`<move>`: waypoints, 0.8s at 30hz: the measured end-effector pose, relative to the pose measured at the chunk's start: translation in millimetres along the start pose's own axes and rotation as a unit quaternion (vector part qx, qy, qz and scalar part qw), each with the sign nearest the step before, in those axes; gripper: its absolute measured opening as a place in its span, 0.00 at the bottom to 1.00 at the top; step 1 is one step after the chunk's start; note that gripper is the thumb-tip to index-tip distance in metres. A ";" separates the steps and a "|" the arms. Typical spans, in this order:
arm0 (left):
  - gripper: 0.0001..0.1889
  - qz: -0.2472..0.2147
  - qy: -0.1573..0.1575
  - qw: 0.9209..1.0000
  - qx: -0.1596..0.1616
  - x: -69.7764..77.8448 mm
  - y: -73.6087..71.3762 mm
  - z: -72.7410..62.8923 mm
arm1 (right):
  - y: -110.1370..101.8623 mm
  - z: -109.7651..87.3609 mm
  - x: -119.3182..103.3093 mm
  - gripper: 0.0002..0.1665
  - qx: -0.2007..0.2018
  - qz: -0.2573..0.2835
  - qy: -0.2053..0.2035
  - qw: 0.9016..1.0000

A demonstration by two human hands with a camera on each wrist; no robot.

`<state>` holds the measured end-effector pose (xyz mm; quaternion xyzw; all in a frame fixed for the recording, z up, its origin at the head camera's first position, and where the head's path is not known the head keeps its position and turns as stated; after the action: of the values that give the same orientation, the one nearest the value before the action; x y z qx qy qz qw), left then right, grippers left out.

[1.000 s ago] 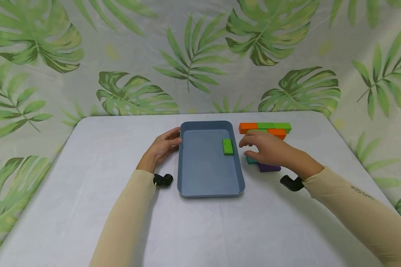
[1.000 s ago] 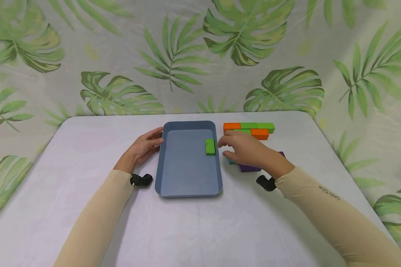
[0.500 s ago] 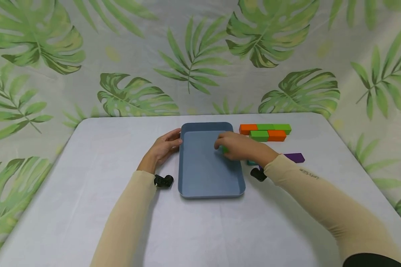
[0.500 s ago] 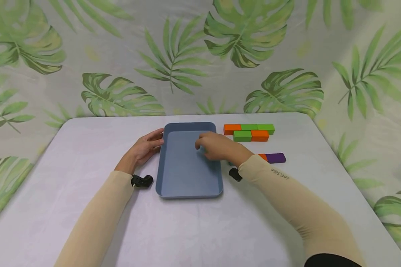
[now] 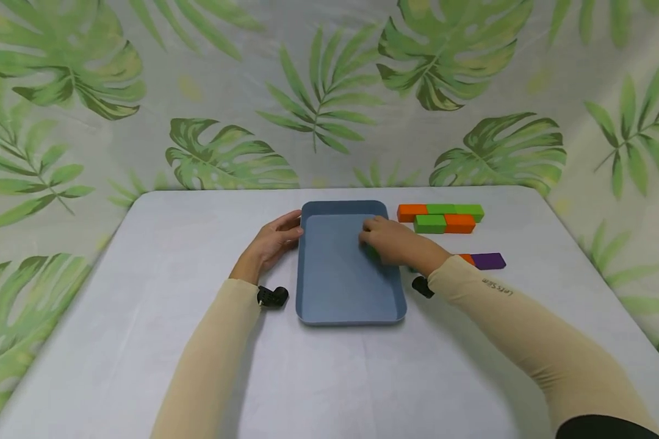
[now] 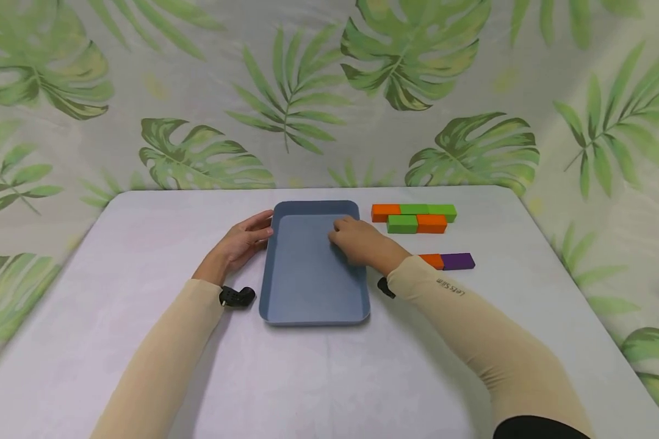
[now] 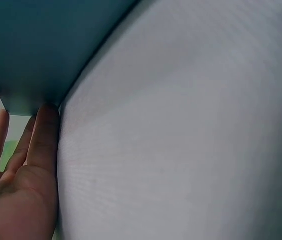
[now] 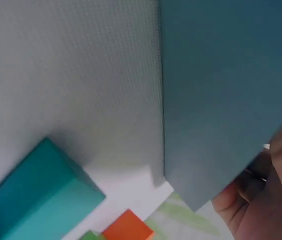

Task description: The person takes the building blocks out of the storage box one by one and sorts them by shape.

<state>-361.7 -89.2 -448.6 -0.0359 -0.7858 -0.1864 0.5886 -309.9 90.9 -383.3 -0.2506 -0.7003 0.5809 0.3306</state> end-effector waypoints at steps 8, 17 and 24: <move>0.33 0.007 -0.003 1.000 0.003 -1.8 -1.0 1.5 | 6.6 2.0 5.5 0.23 -0.008 -0.039 0.017 0.999; 0.33 0.007 -0.004 1.000 0.004 -1.0 0.1 1.9 | 7.4 5.0 6.9 0.23 -0.012 -0.059 0.019 0.998; 0.33 0.009 -0.003 1.000 0.006 -1.9 -2.5 3.2 | 9.9 11.4 11.7 0.20 -0.047 -0.003 0.038 0.998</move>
<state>-364.8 -90.2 -451.7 -0.0400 -0.7885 -0.1769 0.5876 -326.5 94.1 -392.2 -0.2852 -0.7145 0.5368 0.3465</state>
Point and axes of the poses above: each hand's wrist, its own z-axis towards the middle knuckle, its own y-axis out of the palm, x = y × z, the point moved 10 cm from there along z, towards the middle knuckle, and after that the axes turned 6 degrees about -z, right-handed, at the moved point
